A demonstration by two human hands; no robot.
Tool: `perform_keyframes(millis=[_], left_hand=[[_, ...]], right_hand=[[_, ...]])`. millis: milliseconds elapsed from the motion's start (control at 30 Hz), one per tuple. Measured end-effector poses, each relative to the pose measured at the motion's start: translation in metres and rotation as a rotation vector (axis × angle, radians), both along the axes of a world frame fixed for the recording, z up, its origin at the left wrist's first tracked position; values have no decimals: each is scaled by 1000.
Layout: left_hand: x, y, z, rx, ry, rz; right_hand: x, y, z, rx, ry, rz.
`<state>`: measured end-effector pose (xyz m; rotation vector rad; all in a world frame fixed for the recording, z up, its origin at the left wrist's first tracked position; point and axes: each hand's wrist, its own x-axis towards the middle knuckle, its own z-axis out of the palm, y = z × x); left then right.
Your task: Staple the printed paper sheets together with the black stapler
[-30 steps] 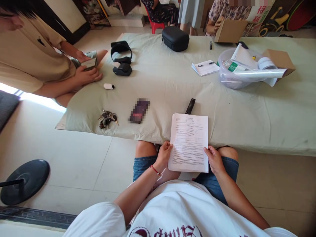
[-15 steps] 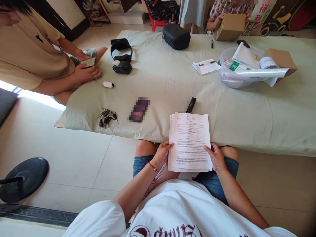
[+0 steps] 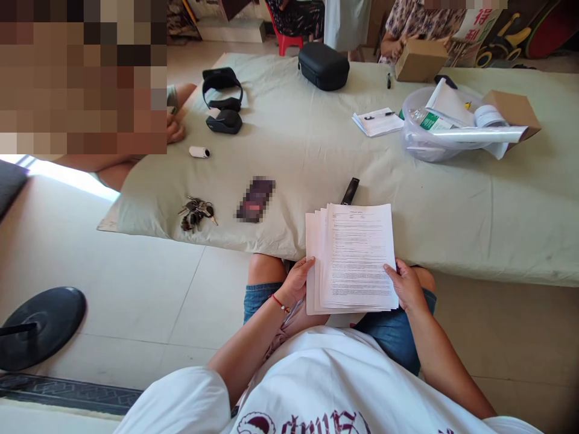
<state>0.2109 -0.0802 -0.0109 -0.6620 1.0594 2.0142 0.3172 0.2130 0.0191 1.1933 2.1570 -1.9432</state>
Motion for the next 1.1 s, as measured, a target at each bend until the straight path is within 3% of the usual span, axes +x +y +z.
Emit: perform_keyframes(millis=[300,467,600,767,933,1067,1100], left_hand=[[0,8,5,24,53,16],[2,11,16,73,83,-61],[1,8,15,73,62,-99],[1,14,17,90,52,-133],[0,18,28,87,160,-204],[-23,13,49,26,295,-235],[-32,13,58,-11,411,-257]], right_hand=[[-1,-8,8,1,14,58],[-2,-20,6,-34,-12,104],[-7,-16,-1,-36,-28,50],[-15,-22,0,-205,-73,127],[-17,-41,13,-341,-84,245],[-29,-33,25,-257,12,207],[-36,-28,30,-222,49,190]])
